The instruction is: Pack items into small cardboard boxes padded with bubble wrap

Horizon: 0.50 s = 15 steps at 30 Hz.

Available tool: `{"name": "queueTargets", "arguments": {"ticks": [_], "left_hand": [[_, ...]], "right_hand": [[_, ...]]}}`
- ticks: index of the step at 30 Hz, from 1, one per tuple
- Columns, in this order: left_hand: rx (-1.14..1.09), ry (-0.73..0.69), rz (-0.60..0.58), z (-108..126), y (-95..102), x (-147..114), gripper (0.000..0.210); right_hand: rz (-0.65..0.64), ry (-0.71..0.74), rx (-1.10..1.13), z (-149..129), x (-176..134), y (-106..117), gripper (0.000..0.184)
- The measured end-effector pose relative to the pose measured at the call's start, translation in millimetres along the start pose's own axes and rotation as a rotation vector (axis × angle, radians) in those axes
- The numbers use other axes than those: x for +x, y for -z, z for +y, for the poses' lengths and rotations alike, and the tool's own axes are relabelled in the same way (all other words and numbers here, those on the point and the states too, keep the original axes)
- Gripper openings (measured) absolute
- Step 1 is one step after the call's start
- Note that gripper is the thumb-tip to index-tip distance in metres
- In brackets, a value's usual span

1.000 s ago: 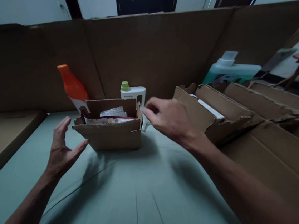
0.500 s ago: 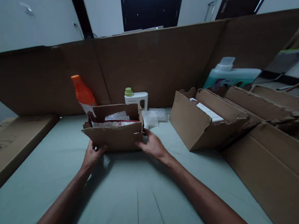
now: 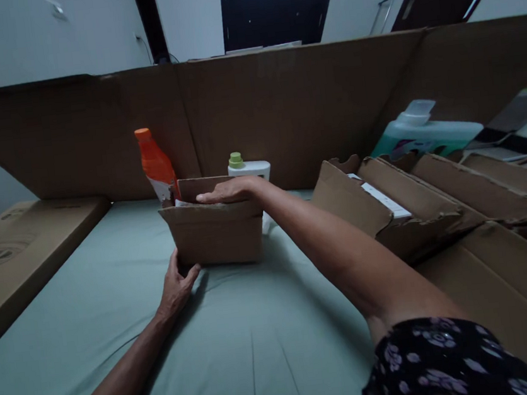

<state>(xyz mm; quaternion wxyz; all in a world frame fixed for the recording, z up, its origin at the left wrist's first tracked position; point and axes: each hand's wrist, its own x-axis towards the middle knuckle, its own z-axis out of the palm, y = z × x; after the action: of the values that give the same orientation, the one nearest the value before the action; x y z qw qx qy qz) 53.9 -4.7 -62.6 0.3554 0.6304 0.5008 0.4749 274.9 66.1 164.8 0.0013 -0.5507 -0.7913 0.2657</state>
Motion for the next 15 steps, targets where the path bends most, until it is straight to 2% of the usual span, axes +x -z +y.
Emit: {"name": "queueTargets", "arguments": {"ticks": [5,10,12,14,15], "left_hand": [[0.009,-0.004,-0.006,-2.6,-0.8,-0.2,0.062],[0.004,-0.012,-0.005,-0.2,0.6,-0.7,0.061],[-0.003,-0.015,-0.009,0.5,1.2,-1.3,0.060],[-0.021,-0.017,-0.016,-0.1,1.6,-1.8,0.060],[-0.036,-0.017,-0.021,-0.8,1.9,-1.9,0.062]], "right_hand": [[0.023,0.044,-0.054,3.6,-3.6,-2.7,0.062],[-0.118,-0.075,-0.015,-4.1,1.8,-11.4,0.060],[-0.128,-0.068,-0.001,-6.9,-0.2,-12.0,0.058],[0.021,-0.007,-0.001,-5.2,-14.4,-13.3,0.053],[0.170,0.020,0.006,-1.6,-26.5,-15.8,0.050]]}}
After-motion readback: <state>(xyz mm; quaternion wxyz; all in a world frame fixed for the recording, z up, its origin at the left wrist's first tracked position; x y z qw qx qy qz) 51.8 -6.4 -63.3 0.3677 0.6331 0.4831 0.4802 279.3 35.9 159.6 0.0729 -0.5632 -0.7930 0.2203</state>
